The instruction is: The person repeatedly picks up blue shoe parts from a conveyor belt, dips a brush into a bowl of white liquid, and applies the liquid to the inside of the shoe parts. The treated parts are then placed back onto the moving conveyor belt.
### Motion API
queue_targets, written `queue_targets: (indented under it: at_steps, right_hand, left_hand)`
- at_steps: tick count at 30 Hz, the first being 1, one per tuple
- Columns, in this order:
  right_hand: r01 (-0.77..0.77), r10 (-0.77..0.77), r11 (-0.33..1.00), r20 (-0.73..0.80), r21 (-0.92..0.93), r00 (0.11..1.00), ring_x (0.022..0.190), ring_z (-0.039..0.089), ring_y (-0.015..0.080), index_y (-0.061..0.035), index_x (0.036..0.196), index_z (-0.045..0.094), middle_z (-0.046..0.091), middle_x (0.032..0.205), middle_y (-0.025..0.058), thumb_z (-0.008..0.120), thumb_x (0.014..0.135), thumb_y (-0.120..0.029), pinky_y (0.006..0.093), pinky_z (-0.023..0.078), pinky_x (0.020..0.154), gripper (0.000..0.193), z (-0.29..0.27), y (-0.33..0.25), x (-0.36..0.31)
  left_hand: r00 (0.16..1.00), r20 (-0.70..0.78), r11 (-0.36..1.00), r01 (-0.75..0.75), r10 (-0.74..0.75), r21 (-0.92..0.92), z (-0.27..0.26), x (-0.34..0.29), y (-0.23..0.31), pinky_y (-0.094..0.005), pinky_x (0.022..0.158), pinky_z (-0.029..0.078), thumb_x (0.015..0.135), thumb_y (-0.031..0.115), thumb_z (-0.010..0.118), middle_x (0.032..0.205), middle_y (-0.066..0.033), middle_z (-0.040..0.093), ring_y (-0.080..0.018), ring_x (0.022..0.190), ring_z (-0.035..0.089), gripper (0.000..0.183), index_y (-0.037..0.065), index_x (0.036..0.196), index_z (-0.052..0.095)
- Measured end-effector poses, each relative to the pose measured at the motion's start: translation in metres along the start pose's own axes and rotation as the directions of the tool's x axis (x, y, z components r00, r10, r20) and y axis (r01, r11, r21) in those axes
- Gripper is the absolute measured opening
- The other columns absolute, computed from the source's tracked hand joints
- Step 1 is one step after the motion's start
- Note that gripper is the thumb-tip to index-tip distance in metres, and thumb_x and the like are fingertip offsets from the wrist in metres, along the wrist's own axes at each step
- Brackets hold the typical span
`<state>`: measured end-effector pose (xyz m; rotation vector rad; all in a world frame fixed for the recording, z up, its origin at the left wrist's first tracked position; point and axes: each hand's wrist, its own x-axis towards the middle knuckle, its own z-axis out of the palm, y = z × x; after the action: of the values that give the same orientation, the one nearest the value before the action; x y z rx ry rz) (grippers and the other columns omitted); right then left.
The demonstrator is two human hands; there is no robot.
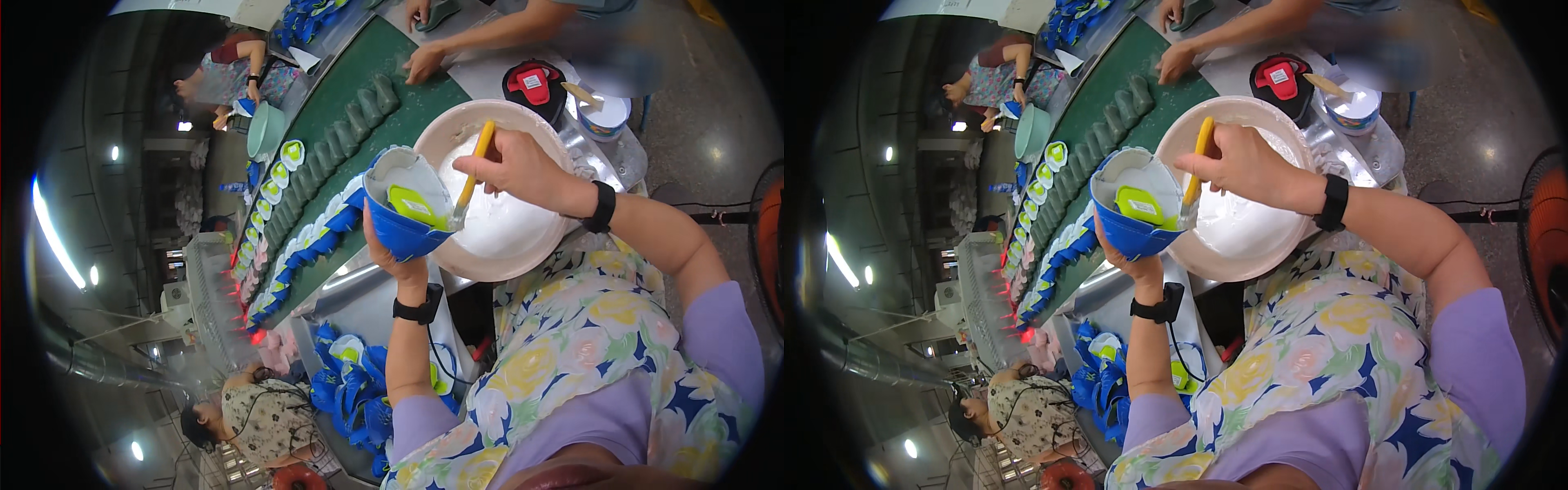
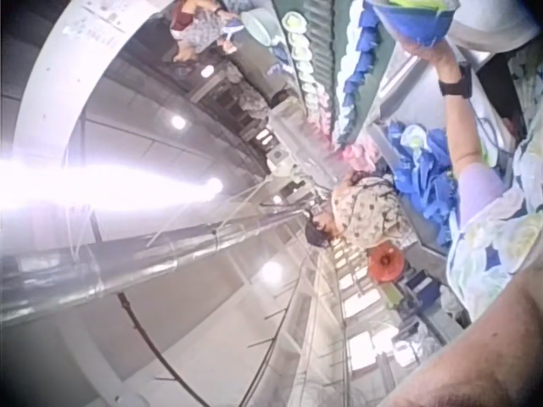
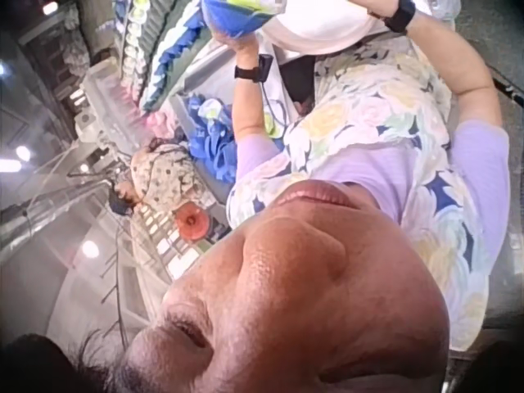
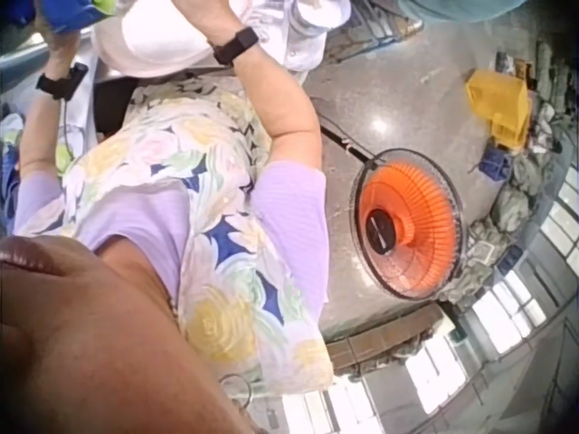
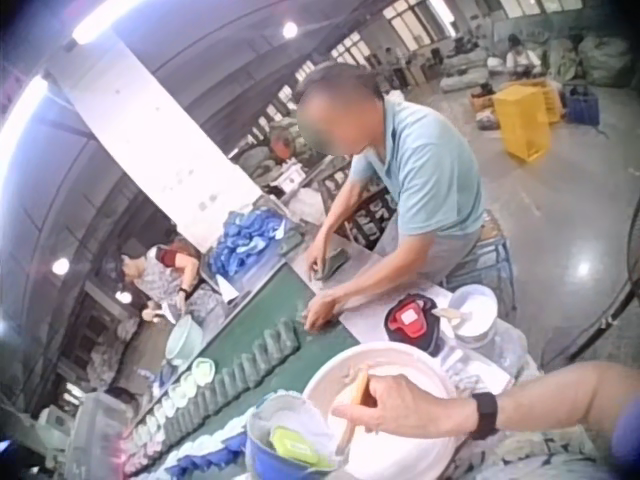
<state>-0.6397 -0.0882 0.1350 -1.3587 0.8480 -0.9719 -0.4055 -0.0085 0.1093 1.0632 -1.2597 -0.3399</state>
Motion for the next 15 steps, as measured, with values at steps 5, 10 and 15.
queue_targets:
  at_steps: [5,10,15]
  right_hand:
    - [0.022,-0.026,0.997,0.047,0.076,0.999,0.066,0.062,0.0087,0.0004,0.101,0.06,0.065,0.081,0.0058,0.072,0.092,-0.02,0.0201,0.05,0.059,0.025,-0.01,-0.014,-0.004]
    - [0.455,-0.448,0.879,0.077,-0.144,0.891,0.067,0.061,0.0155,-0.0038,0.097,0.063,0.066,0.081,0.007,0.072,0.091,-0.02,0.0266,0.048,0.061,0.02,-0.034,-0.016,0.004]
    - [0.68,-0.643,0.73,0.269,-0.069,0.717,0.09,0.066,0.0218,-0.0052,0.105,0.064,0.067,0.1,0.0088,0.073,0.089,-0.012,0.0318,0.052,0.079,0.02,-0.024,-0.027,0.005]
  left_hand:
    - [0.996,0.078,0.922,-0.066,0.039,0.382,-0.018,0.013,-0.002,-0.0408,0.1,0.046,0.087,0.008,0.067,0.127,-0.0177,0.06,-0.0319,0.117,0.059,0.049,0.001,0.134,0.053]
    - [0.681,0.417,0.791,0.578,-0.602,0.198,-0.071,0.015,-0.022,-0.0338,0.069,0.055,0.093,0.02,0.06,0.113,-0.016,0.067,-0.026,0.091,0.068,0.042,0.001,0.131,0.055]
    - [0.206,0.761,-0.159,0.913,-0.615,-0.375,-0.039,-0.01,-0.002,-0.0234,0.036,0.051,0.1,0.04,0.048,0.109,-0.0163,0.069,-0.0194,0.061,0.07,0.05,0.003,0.132,0.054]
